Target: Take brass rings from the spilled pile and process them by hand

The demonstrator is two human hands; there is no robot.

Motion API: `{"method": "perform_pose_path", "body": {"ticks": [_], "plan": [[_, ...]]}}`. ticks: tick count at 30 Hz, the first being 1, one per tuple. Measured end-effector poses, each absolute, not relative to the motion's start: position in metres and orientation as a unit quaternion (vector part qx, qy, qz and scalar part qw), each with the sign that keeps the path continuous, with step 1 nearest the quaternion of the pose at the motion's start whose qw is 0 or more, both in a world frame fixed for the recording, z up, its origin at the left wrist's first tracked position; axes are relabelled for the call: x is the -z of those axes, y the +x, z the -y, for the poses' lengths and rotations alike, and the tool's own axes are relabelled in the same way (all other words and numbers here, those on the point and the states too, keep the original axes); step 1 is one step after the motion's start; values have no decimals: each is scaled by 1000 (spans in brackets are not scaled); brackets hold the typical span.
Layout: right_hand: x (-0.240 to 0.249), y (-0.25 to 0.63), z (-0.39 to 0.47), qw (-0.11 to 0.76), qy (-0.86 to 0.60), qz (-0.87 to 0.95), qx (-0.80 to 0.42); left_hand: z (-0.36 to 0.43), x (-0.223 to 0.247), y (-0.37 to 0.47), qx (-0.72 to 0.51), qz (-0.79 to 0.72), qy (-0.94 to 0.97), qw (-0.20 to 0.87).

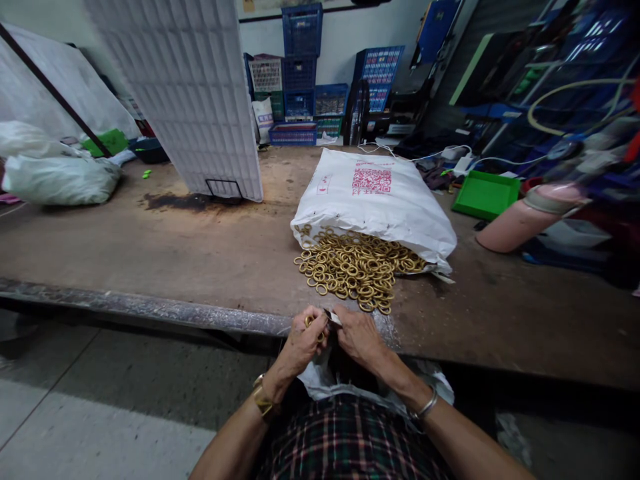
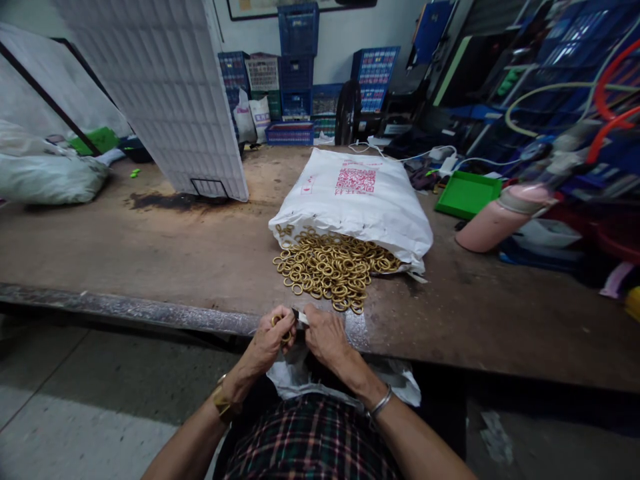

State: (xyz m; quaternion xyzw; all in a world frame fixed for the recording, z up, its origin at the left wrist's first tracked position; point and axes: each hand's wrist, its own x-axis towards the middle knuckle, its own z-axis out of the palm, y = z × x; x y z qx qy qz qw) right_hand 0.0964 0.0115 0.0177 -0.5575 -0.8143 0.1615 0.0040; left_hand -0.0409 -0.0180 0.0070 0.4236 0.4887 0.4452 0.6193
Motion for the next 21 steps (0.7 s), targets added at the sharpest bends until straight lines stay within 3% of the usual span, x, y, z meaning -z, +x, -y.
{"method": "perform_pose_path", "body": {"ticks": [11, 16, 21], "plan": [[-26, 99, -21, -37, -494, 843, -209, 22, -12, -45, -436, -473, 465, 608], [-27, 91, -24, -45, -537, 829, -149, 33, -18, -49, -451, -439, 419, 654], [-22, 77, -37, 2, -574, 812, -104, 41, -30, -44, -450, -367, 371, 725]]}}
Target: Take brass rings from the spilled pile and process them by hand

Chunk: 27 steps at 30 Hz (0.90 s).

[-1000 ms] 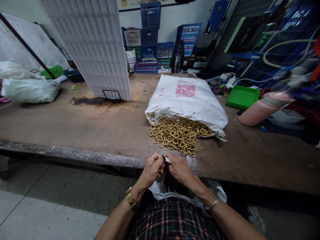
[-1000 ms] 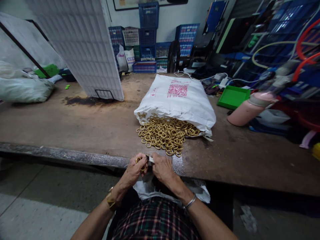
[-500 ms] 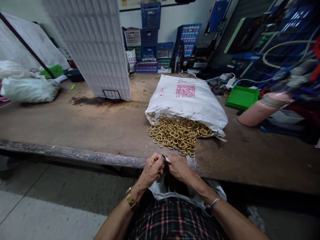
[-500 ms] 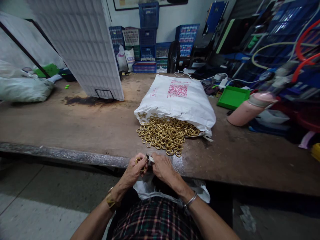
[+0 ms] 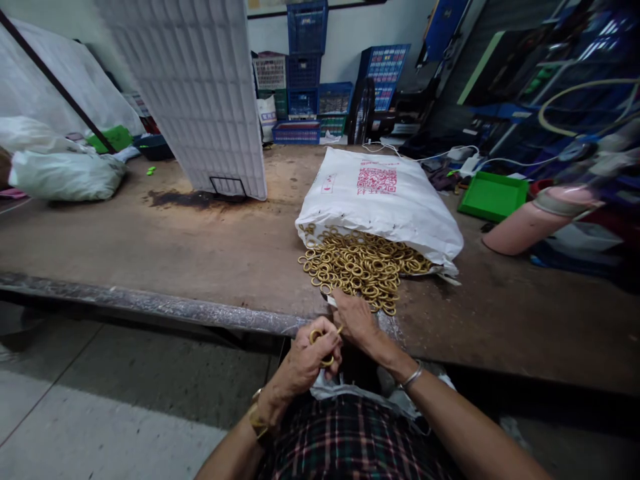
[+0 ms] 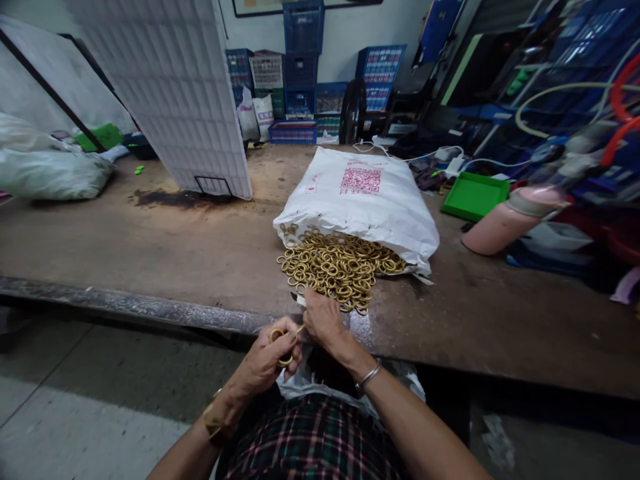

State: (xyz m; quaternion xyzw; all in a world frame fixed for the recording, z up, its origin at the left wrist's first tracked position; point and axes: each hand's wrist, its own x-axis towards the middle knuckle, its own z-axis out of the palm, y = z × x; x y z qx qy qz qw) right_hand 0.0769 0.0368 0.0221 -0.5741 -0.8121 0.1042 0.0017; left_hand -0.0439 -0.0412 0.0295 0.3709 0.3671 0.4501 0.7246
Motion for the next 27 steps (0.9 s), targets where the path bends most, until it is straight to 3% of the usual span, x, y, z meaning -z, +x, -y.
{"method": "perform_pose_path", "body": {"ticks": [5, 17, 27], "plan": [[-13, 62, -50, 18, -611, 789, -61, 41, -21, -40, -452, -372, 285, 759], [-11, 59, -57, -3, -613, 789, -42, 43, 38, -7, -246, -487, 204, 813], [-11, 69, -42, 11, -583, 809, -72, 38, 53, 4, -260, -536, 156, 788]]}}
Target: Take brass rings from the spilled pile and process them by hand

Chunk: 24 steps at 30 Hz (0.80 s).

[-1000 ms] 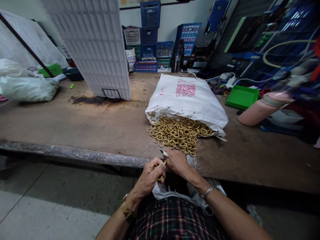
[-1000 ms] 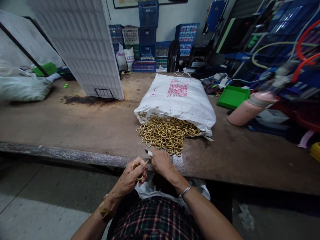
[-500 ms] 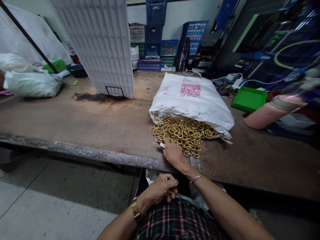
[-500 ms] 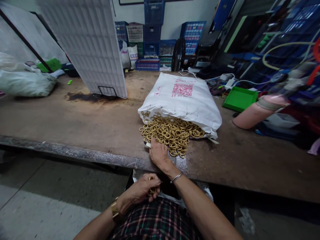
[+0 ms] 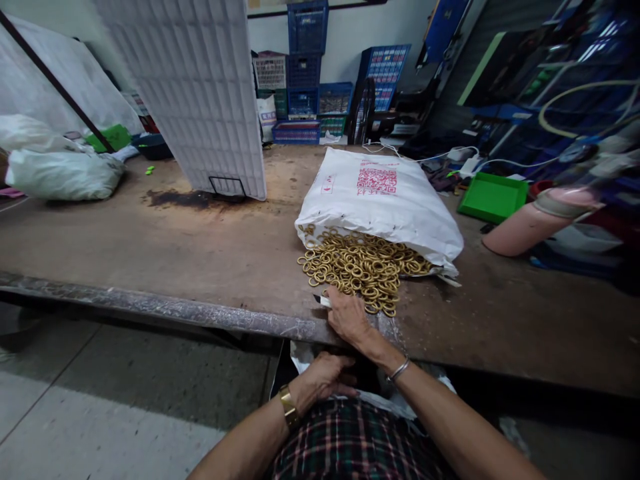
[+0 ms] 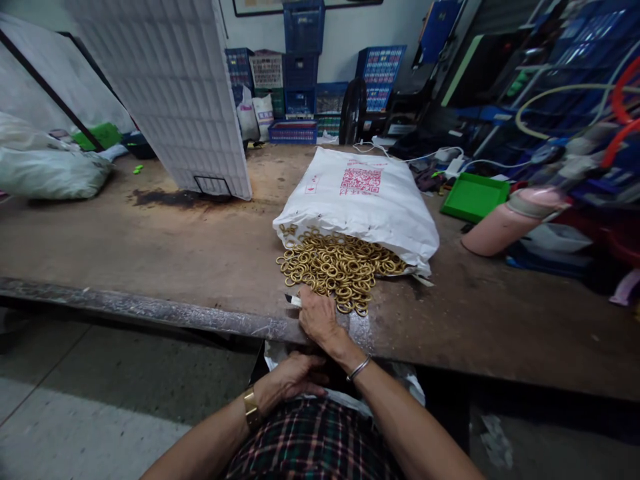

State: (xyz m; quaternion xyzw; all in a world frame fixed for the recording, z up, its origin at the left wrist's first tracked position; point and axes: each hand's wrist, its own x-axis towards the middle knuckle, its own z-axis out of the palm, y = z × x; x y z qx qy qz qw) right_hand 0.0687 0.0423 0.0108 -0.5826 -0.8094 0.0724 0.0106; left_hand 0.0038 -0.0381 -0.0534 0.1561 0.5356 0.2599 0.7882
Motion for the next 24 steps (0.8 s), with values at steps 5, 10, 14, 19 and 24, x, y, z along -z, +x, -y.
{"method": "perform_pose_path", "body": {"ticks": [5, 10, 14, 19, 24], "plan": [[-10, 83, -40, 100, -585, 790, -154, 42, 56, 3, -276, -525, 192, 782], [-7, 99, -40, 257, -565, 701, -351, 48, 39, 1, -276, -519, 283, 758], [-9, 110, -32, 299, -541, 537, -574, 52, 16, 0, -268, -481, 394, 735], [-15, 118, -23, 319, -480, 433, -693, 44, -10, -4, -396, -529, 391, 640], [-15, 121, -21, 298, -437, 413, -742, 21, -22, -13, -451, -570, 406, 554]]}}
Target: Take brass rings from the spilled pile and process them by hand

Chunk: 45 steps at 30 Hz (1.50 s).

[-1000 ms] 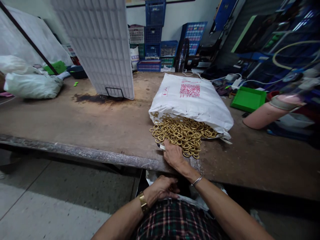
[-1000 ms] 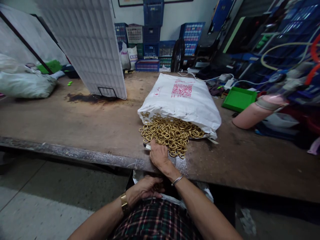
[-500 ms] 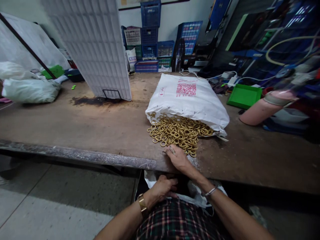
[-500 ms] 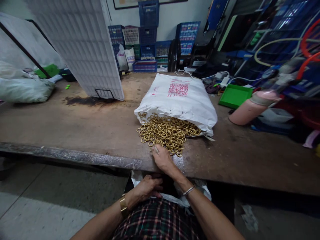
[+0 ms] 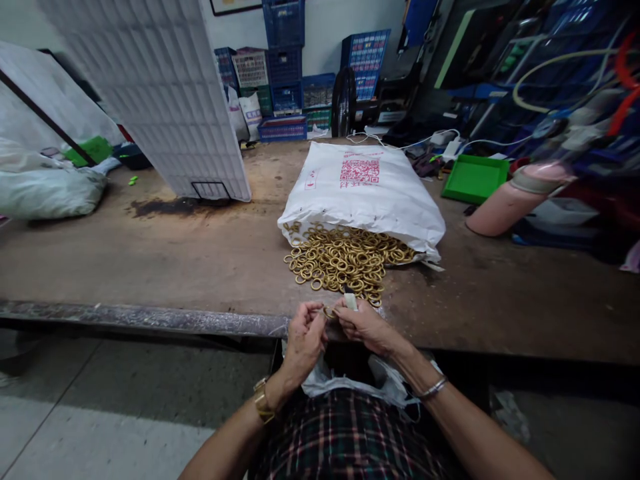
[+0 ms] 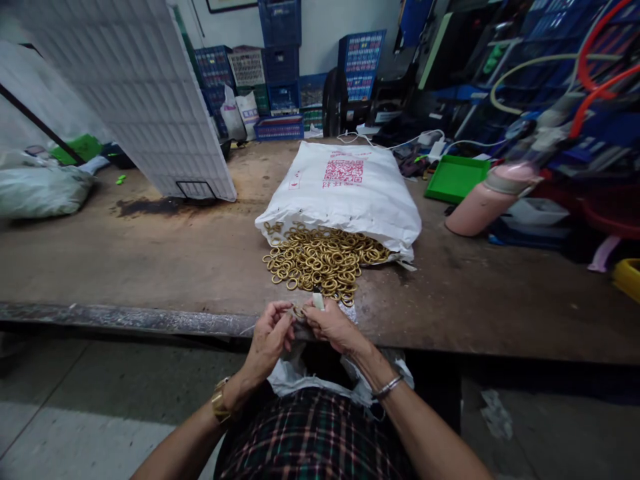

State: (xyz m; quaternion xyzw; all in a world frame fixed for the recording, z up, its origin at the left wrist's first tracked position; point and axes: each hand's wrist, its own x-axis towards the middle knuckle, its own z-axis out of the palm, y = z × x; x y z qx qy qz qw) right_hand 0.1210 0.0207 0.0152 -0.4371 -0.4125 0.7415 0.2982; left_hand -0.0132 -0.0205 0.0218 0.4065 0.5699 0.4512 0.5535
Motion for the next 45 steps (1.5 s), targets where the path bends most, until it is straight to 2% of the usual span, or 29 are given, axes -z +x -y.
{"method": "perform_pose_path", "body": {"ticks": [10, 12, 17, 19, 25, 34, 41, 45], "plan": [[-15, 123, -20, 297, -443, 405, -743, 0, -15, -20, -398, -557, 478, 551], [-13, 121, -21, 302, -477, 441, -697, -2, -16, -22, -391, -561, 455, 570], [-10, 117, -24, 343, -533, 598, -491, -5, -16, -26, -403, -557, 398, 608], [-11, 116, -24, 349, -524, 621, -466, -6, -15, -26, -411, -550, 381, 619], [-8, 108, -21, 349, -511, 541, -569, -3, -14, -25, -437, -541, 386, 606], [-15, 106, -22, 344, -506, 383, -692, 2, -14, -30, -411, -490, 464, 613], [-12, 104, -21, 353, -504, 419, -668, 1, -19, -26, -428, -511, 427, 611], [-3, 103, -22, 340, -530, 484, -607, 0, -20, -24, -431, -521, 420, 605]]}}
